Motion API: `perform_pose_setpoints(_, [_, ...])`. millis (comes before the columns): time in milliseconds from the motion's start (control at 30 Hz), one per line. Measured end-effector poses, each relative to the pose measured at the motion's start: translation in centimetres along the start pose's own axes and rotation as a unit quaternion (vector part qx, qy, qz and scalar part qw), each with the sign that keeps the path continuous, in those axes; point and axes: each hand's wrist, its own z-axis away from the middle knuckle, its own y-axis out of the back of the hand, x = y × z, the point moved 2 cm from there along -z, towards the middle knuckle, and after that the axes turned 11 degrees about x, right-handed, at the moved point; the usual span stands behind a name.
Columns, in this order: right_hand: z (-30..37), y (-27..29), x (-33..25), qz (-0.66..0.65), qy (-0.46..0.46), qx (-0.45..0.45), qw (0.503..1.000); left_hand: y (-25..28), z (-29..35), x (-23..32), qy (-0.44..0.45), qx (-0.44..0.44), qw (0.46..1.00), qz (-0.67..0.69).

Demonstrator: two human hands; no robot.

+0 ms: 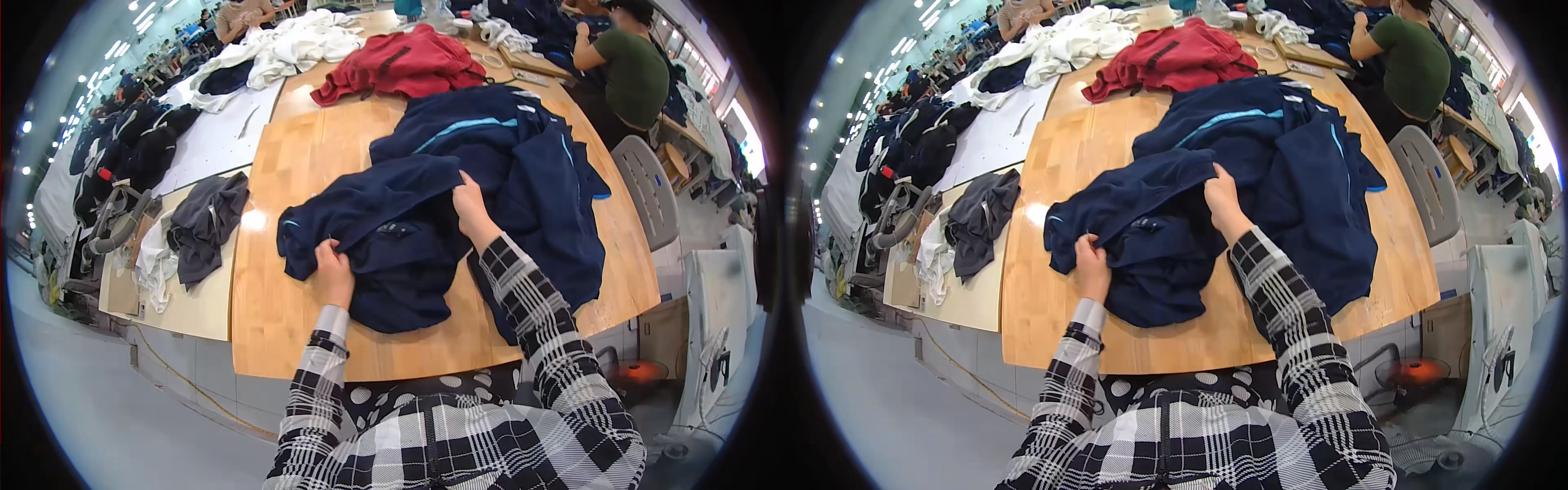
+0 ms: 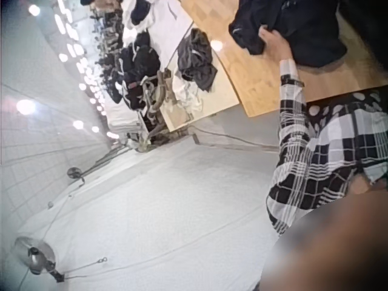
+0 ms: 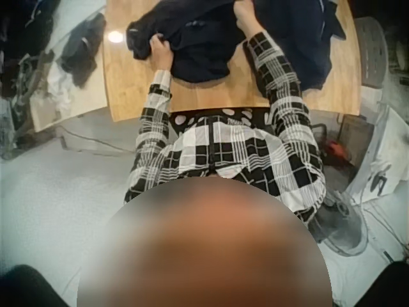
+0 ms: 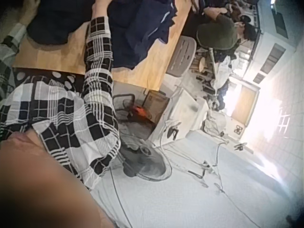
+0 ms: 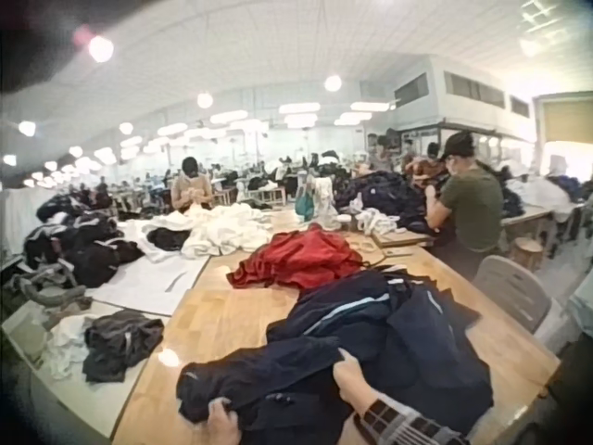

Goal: Trimming excess threads from a blue athletic garment using small scissors in a textile factory setting.

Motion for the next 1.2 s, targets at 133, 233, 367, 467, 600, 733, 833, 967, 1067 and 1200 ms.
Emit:
perform_pose_setpoints(133, [8.3,-1.2,-1.5,-0.066,0.002,-0.100,0.993,0.8,2.4,-0.8,0.106,0.208,0.963,0.134])
perform_pose_setpoints(233, [14.8,-0.6,-2.2,0.088,0.250,-0.212,0.941,8.7,-1.2,-3.2,0.138,0.424,0.878,0.171])
perform_pose_setpoints(367, [19.0,-4.2,3.6,0.317,0.432,-0.301,0.789,19.7,-3.7,5.4,0.060,0.494,0.784,0.372])
perform_pose_setpoints(467, [18.3,-5.3,8.6,0.350,0.456,-0.324,0.751,19.3,-3.4,4.9,-0.003,0.481,0.816,0.321])
perform_pose_setpoints(600, [12.7,-1.3,10.3,0.346,0.344,-0.238,0.840,12.7,0.2,2.1,0.221,0.299,0.876,0.308])
perform_pose_setpoints(733, [8.3,7.5,5.7,0.461,0.350,-0.138,0.804,9.0,3.7,-0.1,0.222,0.134,0.898,0.357])
perform_pose_setpoints(833, [6.7,13.3,3.3,0.511,0.334,-0.113,0.784,6.8,4.8,2.5,0.275,-0.007,0.875,0.399])
perform_pose_setpoints(967, [8.1,14.6,-3.9,0.388,0.225,-0.167,0.878,8.3,2.7,4.0,0.346,-0.204,0.781,0.479])
perform_pose_setpoints(1067, [10.7,14.0,-6.6,0.209,0.023,-0.186,0.960,10.2,0.8,2.8,0.324,-0.294,0.788,0.432])
perform_pose_setpoints(1200, [11.6,16.4,-4.4,-0.059,-0.255,-0.197,0.945,11.0,0.0,0.7,0.419,-0.237,0.738,0.473])
